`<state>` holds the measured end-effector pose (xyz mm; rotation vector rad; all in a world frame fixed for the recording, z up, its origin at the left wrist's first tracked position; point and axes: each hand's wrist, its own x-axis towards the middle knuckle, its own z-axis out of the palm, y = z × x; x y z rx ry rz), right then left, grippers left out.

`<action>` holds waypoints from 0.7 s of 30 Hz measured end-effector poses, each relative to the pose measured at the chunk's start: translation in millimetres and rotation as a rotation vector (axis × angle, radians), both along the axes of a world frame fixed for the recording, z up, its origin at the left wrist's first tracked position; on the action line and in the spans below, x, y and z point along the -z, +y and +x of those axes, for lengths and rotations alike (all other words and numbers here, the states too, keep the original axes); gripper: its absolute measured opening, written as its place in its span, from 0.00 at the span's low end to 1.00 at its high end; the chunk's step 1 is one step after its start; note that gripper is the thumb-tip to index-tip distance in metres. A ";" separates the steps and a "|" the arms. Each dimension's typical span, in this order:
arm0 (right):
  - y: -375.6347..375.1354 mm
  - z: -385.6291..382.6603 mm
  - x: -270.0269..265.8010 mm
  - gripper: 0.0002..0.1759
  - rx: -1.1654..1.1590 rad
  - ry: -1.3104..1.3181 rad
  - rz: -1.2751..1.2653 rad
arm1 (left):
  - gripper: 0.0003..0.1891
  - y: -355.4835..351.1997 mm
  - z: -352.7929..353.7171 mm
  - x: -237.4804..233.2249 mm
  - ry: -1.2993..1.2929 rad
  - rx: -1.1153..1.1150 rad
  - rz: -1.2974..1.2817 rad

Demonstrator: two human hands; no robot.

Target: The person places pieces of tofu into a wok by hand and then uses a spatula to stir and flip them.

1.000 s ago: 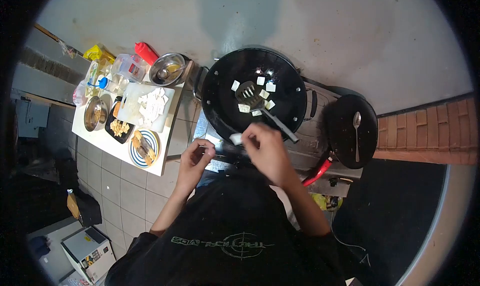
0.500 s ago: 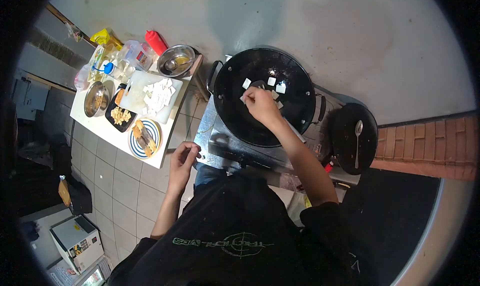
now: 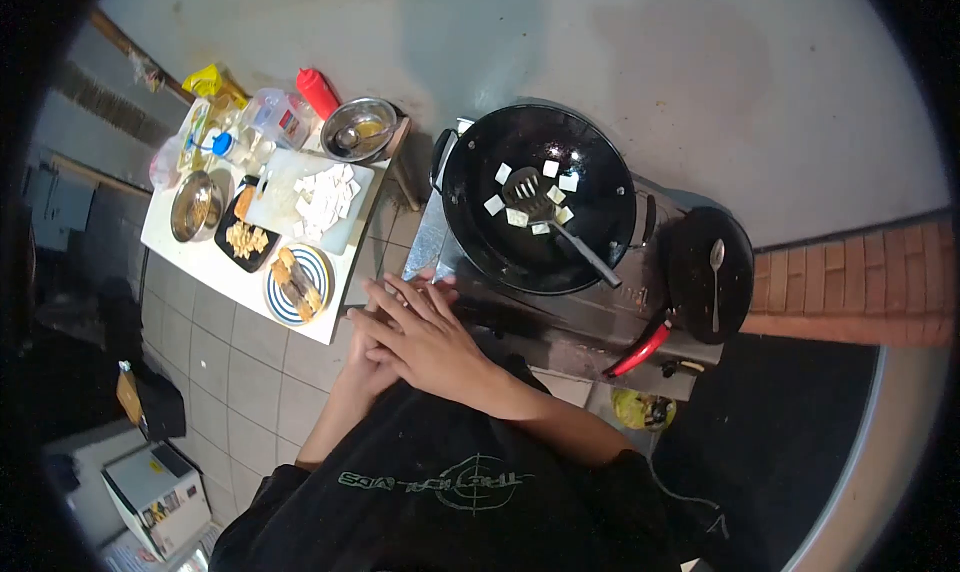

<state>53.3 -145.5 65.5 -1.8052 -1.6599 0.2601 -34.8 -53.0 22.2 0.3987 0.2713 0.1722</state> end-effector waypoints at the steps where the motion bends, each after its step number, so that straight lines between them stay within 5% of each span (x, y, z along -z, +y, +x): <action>1: -3.1 0.8 4.5 0.31 0.072 -0.108 -0.022 | 0.37 3.1 2.2 -0.7 -0.007 0.065 0.007; 4: -28.9 15.8 -8.1 0.28 0.374 -0.357 -0.135 | 0.37 26.6 -6.1 -4.0 -0.046 0.174 -0.046; 8: -86.0 57.1 -14.0 0.21 0.896 -0.098 -0.106 | 0.25 63.0 -19.6 2.2 0.264 0.074 0.401; 9: -102.4 64.6 -11.4 0.22 1.089 0.053 -0.121 | 0.18 71.8 -20.2 1.7 0.305 0.045 0.413; 11: -137.7 83.9 9.0 0.23 1.255 -0.069 -0.138 | 0.17 87.9 -23.3 11.3 0.358 0.022 0.383; 21: -148.0 125.4 40.0 0.17 1.280 0.222 -0.107 | 0.14 90.3 -9.8 11.0 0.324 0.046 0.399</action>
